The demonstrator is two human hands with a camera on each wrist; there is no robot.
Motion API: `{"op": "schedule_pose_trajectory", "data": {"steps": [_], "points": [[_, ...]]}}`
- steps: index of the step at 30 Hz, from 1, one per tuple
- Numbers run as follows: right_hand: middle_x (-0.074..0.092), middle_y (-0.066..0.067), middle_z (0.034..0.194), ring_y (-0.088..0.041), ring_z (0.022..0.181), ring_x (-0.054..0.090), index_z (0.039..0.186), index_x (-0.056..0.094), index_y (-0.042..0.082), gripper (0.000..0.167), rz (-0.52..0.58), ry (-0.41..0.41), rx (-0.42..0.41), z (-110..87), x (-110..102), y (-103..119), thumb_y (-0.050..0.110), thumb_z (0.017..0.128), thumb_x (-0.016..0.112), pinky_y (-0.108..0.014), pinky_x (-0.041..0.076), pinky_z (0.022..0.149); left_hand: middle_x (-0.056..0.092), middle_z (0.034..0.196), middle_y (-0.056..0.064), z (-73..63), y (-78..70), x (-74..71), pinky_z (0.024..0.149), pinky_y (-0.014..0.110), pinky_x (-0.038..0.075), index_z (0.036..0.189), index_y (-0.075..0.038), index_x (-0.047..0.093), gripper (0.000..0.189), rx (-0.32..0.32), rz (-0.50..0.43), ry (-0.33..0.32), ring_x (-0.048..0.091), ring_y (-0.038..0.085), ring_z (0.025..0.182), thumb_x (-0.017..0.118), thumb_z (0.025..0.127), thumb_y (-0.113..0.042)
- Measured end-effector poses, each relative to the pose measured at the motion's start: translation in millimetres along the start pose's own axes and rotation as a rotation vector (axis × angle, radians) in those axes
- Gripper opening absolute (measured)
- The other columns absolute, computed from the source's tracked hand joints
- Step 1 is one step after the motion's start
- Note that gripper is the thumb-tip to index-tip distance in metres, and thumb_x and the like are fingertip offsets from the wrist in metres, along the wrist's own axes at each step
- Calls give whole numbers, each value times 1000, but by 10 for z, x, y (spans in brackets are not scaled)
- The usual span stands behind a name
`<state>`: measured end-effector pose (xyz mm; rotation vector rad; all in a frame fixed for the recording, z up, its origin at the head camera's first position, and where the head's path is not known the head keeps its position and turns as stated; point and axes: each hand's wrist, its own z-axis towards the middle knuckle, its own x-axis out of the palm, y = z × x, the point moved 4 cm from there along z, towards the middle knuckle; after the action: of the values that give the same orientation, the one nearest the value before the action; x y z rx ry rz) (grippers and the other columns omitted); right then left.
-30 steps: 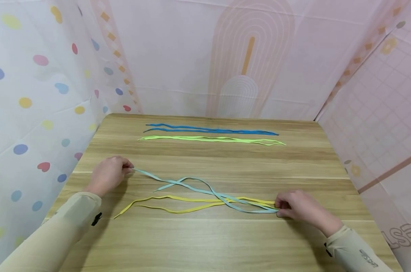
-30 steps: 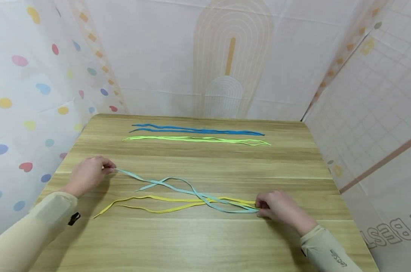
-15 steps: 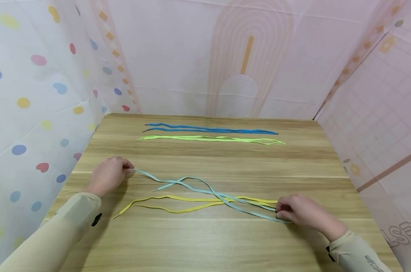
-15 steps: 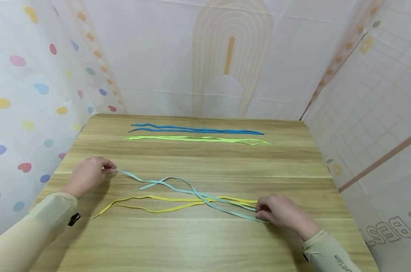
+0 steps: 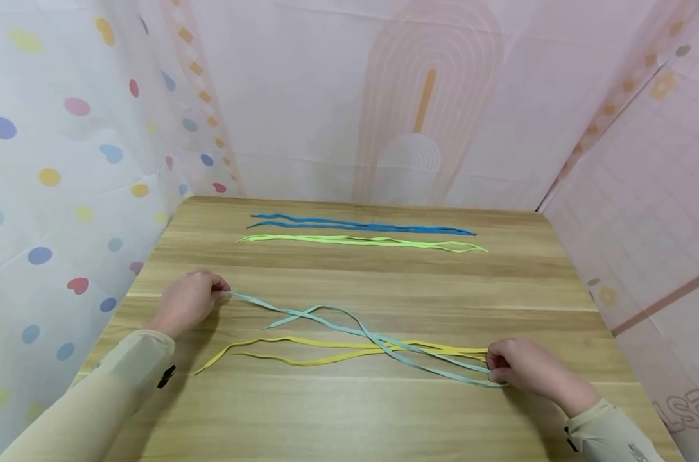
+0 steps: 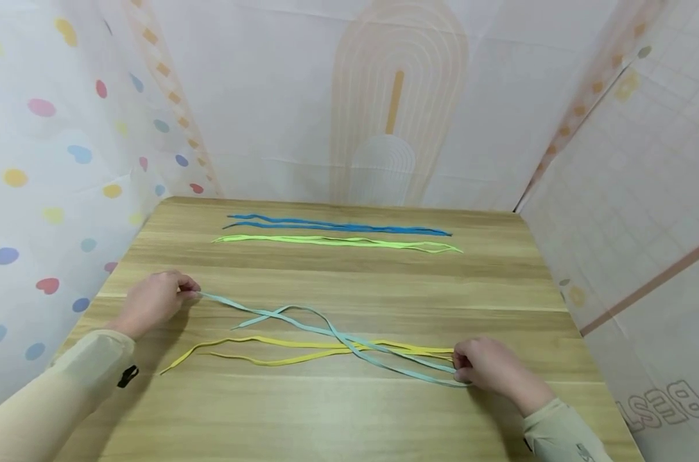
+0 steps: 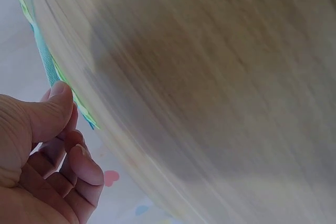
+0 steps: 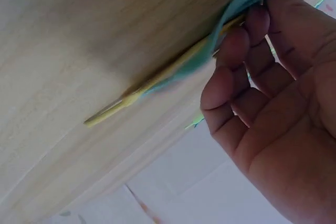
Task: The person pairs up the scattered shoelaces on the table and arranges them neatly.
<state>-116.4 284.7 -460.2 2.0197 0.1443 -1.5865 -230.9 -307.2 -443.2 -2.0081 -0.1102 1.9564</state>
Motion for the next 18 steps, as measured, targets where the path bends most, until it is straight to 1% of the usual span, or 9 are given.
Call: {"op": "schedule_pose_trajectory", "data": {"steps": [4,6,9,12,14,16,18], "points": [[49,17,74,3,67,40,81,57,24,30,-11,14,-9,-30,-14,0,13,92,82,-22,35,59,78,101,11,-7,5,-1,70,51,56,97,-13,81,6,-13,0,3,69,28,84,75,99,-15],[47,16,75,2,67,39,82,54,23,29,6,14,10,-33,-41,-7,12,95,78,-22,35,60,78,101,11,-4,3,-15,70,51,56,98,-13,81,6,-17,-4,-3,69,27,84,76,99,-15],[43,14,74,1,65,38,86,52,21,26,27,-21,28,-30,-117,-42,11,100,72,-22,34,59,79,101,11,2,5,-45,72,52,57,99,-12,81,7,-24,-9,-15,70,28,85,75,99,-14],[43,13,73,1,64,37,88,52,19,24,49,-60,41,-21,-207,-98,9,102,69,-21,34,59,80,102,13,-4,12,-73,75,56,57,100,-11,81,7,-22,-3,-21,72,31,86,76,98,-14],[47,12,74,1,65,41,90,54,18,21,65,-73,48,-12,-251,-145,7,102,69,-21,37,60,80,102,14,-9,23,-82,76,57,58,100,-10,81,7,-22,0,-19,73,33,87,76,98,-15],[58,11,78,0,69,51,94,60,16,16,74,-87,54,-10,-284,-193,6,100,70,-23,44,63,80,103,14,-16,27,-86,77,58,58,100,-10,81,7,-15,6,-17,74,35,88,77,98,-16],[70,7,87,-5,77,62,98,67,13,10,82,-101,47,-6,-306,-233,4,99,72,-25,51,67,80,104,14,-20,32,-83,77,59,58,100,-10,82,8,-12,12,-15,74,36,89,77,98,-16]]}}
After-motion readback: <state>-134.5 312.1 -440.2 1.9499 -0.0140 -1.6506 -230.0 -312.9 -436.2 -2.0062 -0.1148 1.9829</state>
